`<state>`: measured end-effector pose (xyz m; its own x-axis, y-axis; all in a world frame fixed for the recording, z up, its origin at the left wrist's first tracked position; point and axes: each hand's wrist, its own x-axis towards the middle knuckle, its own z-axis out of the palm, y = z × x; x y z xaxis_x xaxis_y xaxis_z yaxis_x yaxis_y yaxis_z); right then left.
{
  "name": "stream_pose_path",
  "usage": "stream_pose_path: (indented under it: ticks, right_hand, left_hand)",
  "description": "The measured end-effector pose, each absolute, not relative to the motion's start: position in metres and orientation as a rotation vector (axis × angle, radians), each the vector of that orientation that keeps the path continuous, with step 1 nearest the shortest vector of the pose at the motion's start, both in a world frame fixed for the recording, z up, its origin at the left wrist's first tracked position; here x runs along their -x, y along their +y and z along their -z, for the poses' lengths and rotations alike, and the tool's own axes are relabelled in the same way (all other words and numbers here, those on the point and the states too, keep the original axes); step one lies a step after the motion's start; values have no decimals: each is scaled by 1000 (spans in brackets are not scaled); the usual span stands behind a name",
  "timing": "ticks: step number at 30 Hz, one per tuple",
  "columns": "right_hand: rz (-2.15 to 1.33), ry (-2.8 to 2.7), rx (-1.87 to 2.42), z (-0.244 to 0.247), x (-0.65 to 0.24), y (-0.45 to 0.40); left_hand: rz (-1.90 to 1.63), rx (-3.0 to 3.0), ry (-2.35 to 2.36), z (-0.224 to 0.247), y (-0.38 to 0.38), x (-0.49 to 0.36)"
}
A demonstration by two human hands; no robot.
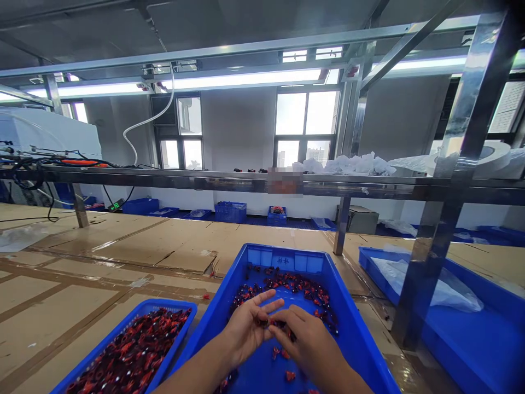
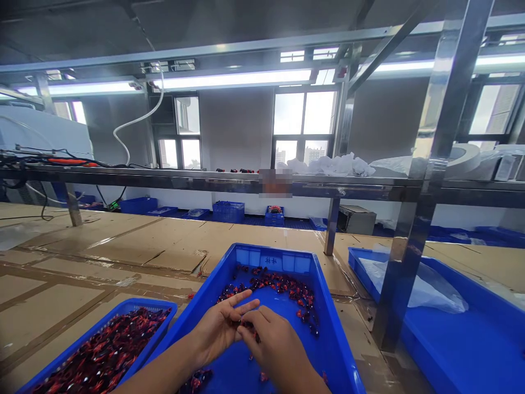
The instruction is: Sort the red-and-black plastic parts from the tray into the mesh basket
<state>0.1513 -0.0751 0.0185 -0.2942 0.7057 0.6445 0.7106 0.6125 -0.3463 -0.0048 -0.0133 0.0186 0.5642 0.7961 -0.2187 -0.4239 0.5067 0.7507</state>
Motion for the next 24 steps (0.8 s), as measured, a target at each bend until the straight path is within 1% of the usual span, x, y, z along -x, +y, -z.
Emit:
stream_pose_path:
  ticks: [5,10,14,21,24]
  right_hand:
    - [49,-2001,1098,-24,-159,-77]
    - [98,-1990,1062,-27,-161,-77]
    - [138,-1962,1016,-28,-160,-80]
    - [160,-1949,1026,-29,-162,-79]
    - [123,-1914,1039,-32,-165,-77]
  left_hand:
    - [-788,-798,826,-11,-13,3]
    - [-759,-838,878,-1,-9,3]
    - [-793,-896,843,2,-6,3]
    - [-702,-1019,716,-1,-14,3]
    - [-682,-920,668,-5,-14,5]
